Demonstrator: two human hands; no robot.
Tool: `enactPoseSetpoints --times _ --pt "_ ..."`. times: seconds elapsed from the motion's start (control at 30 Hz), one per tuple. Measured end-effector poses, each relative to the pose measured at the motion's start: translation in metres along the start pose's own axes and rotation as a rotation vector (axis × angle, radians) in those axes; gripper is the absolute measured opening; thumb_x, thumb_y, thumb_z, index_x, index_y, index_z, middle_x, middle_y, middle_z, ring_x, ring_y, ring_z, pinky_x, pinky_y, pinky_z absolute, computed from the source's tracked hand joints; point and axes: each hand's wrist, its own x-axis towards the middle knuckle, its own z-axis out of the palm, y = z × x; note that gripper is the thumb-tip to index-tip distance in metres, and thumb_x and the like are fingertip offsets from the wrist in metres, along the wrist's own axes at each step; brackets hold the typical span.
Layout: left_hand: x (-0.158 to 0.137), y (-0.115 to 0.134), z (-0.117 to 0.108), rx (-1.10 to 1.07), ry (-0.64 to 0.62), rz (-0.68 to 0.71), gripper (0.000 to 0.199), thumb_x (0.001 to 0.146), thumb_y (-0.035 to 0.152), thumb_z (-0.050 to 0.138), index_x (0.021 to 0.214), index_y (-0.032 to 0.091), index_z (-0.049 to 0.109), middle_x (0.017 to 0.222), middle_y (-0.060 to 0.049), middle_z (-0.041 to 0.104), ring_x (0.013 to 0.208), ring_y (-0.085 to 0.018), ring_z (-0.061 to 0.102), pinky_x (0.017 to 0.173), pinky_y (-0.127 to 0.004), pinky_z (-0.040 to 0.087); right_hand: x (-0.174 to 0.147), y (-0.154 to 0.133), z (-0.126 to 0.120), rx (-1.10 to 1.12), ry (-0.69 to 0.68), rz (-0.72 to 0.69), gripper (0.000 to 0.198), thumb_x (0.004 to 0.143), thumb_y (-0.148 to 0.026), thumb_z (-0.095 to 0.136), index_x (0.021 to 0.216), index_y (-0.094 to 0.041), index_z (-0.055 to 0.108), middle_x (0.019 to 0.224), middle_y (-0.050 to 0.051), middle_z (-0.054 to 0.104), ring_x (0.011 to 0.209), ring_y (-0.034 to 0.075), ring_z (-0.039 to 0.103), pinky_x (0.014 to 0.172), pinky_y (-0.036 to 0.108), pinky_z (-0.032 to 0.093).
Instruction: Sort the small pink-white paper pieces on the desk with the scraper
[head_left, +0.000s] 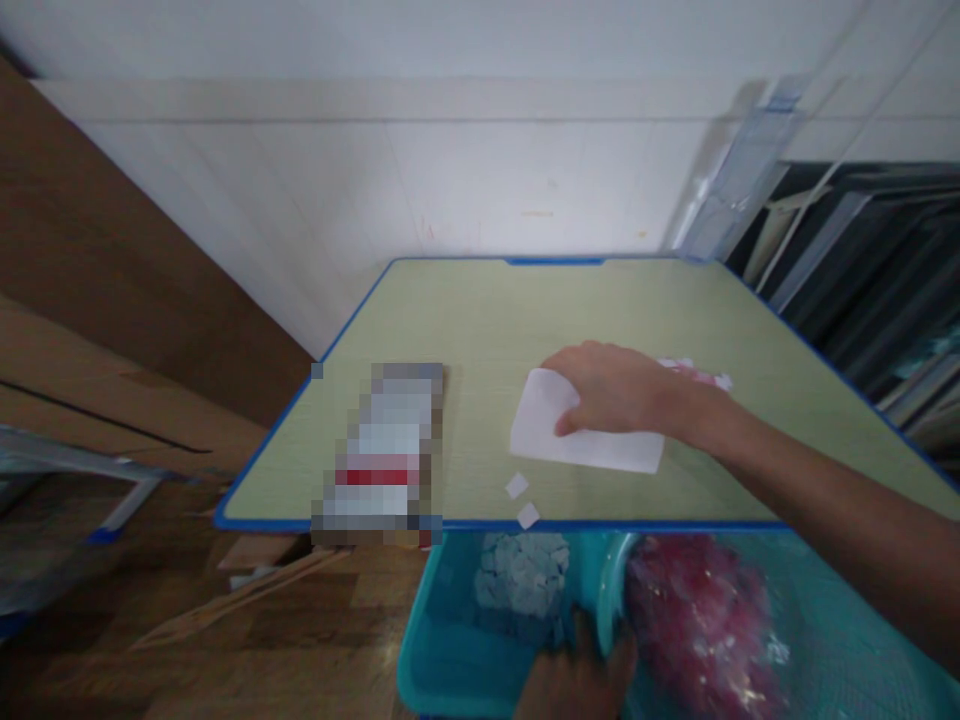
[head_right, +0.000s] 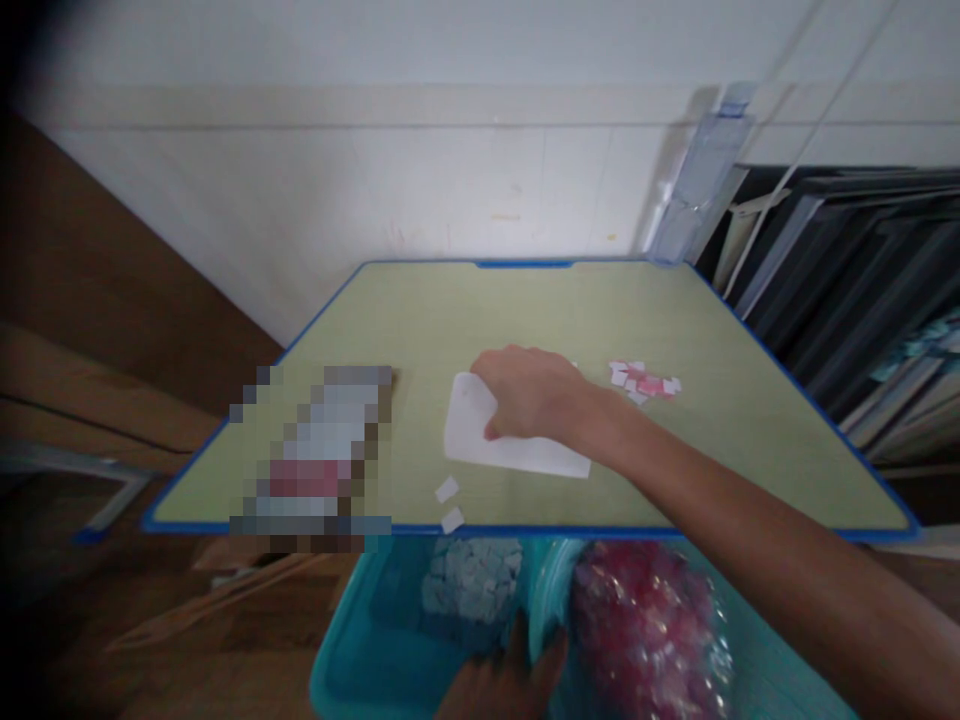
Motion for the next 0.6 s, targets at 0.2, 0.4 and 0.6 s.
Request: enactPoseSetpoints --times 0.2,0.4,0.6 --pt "-0.001 -0.001 -0.012 -0.025 -0.089 0.012 0.060 0.079 0.012 0.050 0.132 0.037 0.041 0.120 -0.020 0.059 0.062 -0.023 0.067 0.051 -0.032 0.055 0.004 -0.012 0.008 0.096 -0.074 -0.110 0.048 0.059 -0.032 0.076 0.101 -0.014 0.062 0.104 0.010 0.064 0.088 0.020 0.060 0.071 0.028 0.043" --pt "-0.005 0.002 -0.020 0.005 -0.065 0.018 0.050 0.085 0.016 0.042 0.131 0.037 0.043 0.118 -0.020 0.060 0.060 -0.024 0.066 0.048 -0.032 0.055 -0.002 -0.020 0.014 0.100 -0.033 -0.146 0.044 0.059 -0.034 0.076 0.095 -0.012 0.062 0.099 0.011 0.064 0.086 0.022 0.059 0.071 0.030 0.043" --pt "-0.010 -0.001 -0.022 -0.030 -0.067 0.054 0.050 0.087 0.023 0.042 0.135 0.036 0.038 0.121 -0.019 0.059 0.060 -0.025 0.066 0.048 -0.033 0.055 -0.020 -0.027 0.016 0.076 0.025 -0.178 0.037 0.066 -0.033 0.070 0.097 -0.015 0.061 0.100 0.011 0.065 0.091 0.024 0.059 0.074 0.032 0.043"
